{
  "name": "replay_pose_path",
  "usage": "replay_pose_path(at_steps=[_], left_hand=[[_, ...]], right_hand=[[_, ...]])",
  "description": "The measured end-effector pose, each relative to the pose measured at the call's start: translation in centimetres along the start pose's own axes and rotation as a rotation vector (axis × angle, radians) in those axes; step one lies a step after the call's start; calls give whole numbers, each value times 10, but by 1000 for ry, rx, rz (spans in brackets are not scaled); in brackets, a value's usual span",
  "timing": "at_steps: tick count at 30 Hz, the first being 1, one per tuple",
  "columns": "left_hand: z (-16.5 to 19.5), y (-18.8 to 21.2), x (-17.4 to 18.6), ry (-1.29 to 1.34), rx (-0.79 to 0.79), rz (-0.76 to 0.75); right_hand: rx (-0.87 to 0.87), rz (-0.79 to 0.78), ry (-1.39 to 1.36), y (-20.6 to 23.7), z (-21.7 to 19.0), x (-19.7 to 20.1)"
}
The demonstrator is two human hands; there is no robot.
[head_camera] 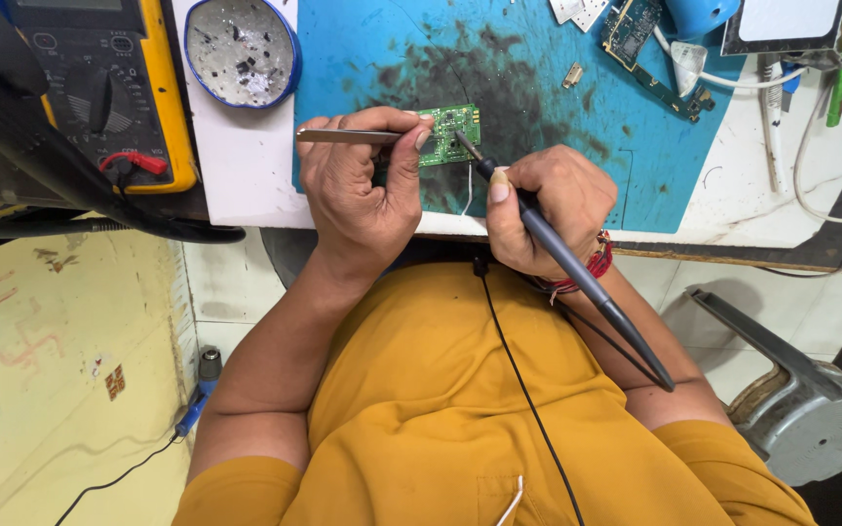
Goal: The person holds a green circuit board steady on a workbench with a flat metal tool in one hand while using a soldering iron in the other hand to work on the board's components, repositioning the board and continuing to solder different points across the episode.
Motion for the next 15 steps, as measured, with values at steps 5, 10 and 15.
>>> replay_pose_path(at_steps=[5, 10, 15], left_hand=[[0, 0, -1, 6, -1, 0], [0, 0, -1, 7, 2, -5], [-1, 0, -1, 9, 4, -8]], right_hand=[[-2, -4, -12, 0, 1, 1], [-3, -6, -17, 0, 1, 1], [-7, -6, -6, 0, 1, 1]])
Point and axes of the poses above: each hand's wrist, its own y-axis away from the middle knuckle, its own x-axis out of the back of the hand, z = x × y, the point moved 8 cm from there along -y, towards the middle knuckle, and after that the axes turned 3 degrees about x, right-handed, at the moved point
